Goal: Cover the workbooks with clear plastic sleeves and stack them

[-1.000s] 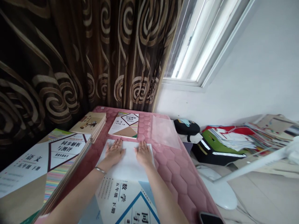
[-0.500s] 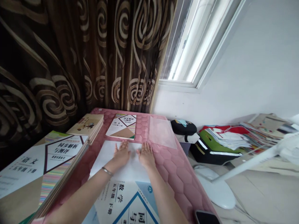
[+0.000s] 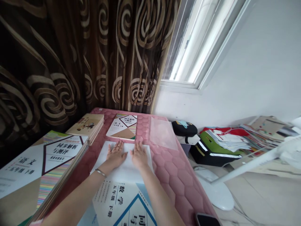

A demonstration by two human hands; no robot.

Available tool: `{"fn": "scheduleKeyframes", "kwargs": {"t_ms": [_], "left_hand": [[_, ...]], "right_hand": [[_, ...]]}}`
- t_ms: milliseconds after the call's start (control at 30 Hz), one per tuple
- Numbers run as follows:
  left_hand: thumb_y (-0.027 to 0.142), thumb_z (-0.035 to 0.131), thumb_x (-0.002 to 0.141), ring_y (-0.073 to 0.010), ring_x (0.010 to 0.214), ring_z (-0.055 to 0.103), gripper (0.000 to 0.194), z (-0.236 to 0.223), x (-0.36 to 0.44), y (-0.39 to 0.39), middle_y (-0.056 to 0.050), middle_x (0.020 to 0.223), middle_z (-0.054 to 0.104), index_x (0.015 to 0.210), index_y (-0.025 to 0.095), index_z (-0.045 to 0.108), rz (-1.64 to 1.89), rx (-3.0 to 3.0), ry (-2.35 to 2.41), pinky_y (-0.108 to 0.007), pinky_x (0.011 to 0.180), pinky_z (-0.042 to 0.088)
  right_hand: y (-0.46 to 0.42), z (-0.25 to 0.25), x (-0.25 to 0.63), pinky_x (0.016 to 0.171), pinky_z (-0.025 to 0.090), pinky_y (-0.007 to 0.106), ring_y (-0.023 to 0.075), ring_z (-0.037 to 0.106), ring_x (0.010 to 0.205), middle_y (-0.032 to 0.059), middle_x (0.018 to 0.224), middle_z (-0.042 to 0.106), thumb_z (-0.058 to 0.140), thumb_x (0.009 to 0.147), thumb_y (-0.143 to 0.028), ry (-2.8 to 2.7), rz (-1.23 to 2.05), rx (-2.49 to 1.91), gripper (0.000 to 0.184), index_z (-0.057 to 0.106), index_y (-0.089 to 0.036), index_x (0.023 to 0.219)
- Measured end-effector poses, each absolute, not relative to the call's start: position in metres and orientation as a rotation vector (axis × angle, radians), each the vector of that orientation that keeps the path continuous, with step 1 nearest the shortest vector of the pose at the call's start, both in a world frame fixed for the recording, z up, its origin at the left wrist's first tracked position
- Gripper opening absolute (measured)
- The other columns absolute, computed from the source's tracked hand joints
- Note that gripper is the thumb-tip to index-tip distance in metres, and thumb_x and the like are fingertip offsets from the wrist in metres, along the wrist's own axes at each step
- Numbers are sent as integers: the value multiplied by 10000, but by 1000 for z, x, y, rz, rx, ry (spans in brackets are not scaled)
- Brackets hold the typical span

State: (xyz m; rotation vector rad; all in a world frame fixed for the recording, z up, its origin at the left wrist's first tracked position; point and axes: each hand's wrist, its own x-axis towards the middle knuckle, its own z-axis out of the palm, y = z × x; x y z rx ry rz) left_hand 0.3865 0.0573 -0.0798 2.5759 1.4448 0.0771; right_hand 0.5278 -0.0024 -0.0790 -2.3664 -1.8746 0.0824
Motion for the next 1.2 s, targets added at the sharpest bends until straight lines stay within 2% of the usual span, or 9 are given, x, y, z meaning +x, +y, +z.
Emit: {"fn": "scheduleKeyframes", "kwargs": {"t_ms": [133, 333, 633, 767, 833, 933, 1000, 1100, 1200], "left_hand": [[293, 223, 911, -222, 1465, 107, 605, -84, 388, 58, -43, 1588, 160, 1509, 209, 205, 55, 2593, 1453, -558, 1162, -12], [476, 215, 927, -266, 1462, 111, 666, -79, 386, 56, -83, 1585, 156, 1514, 166, 158, 70, 2588, 1435, -590, 1150, 15], [441, 201, 945, -271, 1459, 123, 632, -65, 360, 54, -91, 1584, 109, 1507, 153, 182, -44, 2454, 1703, -597, 1147, 26], [347, 262, 939, -292, 1429, 239, 584, -60, 329, 29, -133, 1554, 226, 1475, 117, 297, -89, 2463, 1808, -599, 1149, 65], [313, 274, 939, -269, 1409, 297, 549, -60, 320, 11, -118, 1533, 294, 1451, 141, 366, -19, 2571, 1680, -544, 1167, 113], [302, 250, 950, -228, 1393, 335, 532, -64, 315, -9, -105, 1520, 331, 1432, 141, 405, 111, 2653, 1546, -444, 1161, 229], [299, 243, 952, -227, 1388, 346, 533, -66, 315, -13, -118, 1513, 342, 1423, 118, 415, 180, 2654, 1550, -430, 1150, 262], [310, 248, 952, -232, 1382, 357, 533, -70, 315, -11, -120, 1503, 362, 1414, 116, 430, 254, 2648, 1534, -435, 1147, 265], [322, 247, 951, -229, 1378, 363, 535, -71, 315, -8, -122, 1483, 399, 1404, 115, 445, 263, 2620, 1504, -435, 1147, 263]], "right_hand": [[7, -80, 499, 1170, 143, 409, 196, 173, 1448, 76, 1534, 296, 156, 995, -412, -2038, 191, -2088, 577, 343, -133, 1464], [-6, -81, 533, 1163, 131, 441, 232, 167, 1449, 149, 1544, 242, 186, 986, -418, -1823, 141, -2411, 619, 300, -45, 1467], [-21, -81, 564, 1166, 128, 395, 218, 165, 1450, 125, 1562, 203, 172, 985, -403, -1715, 130, -2600, 628, 248, -24, 1479], [-20, -78, 560, 1156, 152, 404, 229, 188, 1443, 150, 1555, 217, 197, 978, -391, -1734, 111, -2618, 626, 252, -18, 1477], [-19, -76, 559, 1148, 169, 422, 249, 206, 1437, 173, 1549, 227, 218, 973, -383, -1738, 107, -2634, 629, 257, -2, 1472], [-18, -72, 552, 1120, 202, 485, 308, 240, 1417, 219, 1521, 284, 260, 962, -332, -1740, 37, -2639, 600, 320, 25, 1440], [-15, -69, 540, 1092, 226, 516, 335, 288, 1385, 239, 1474, 367, 287, 950, -288, -1779, -41, -2565, 543, 430, 3, 1385], [-2, -69, 507, 1052, 305, 431, 298, 410, 1296, 200, 1390, 489, 340, 941, -319, -1866, -22, -2358, 470, 551, -82, 1287], [21, -72, 465, 1065, 298, 357, 261, 405, 1296, 143, 1400, 486, 408, 924, -447, -1938, 67, -2130, 527, 510, -126, 1329]]}}
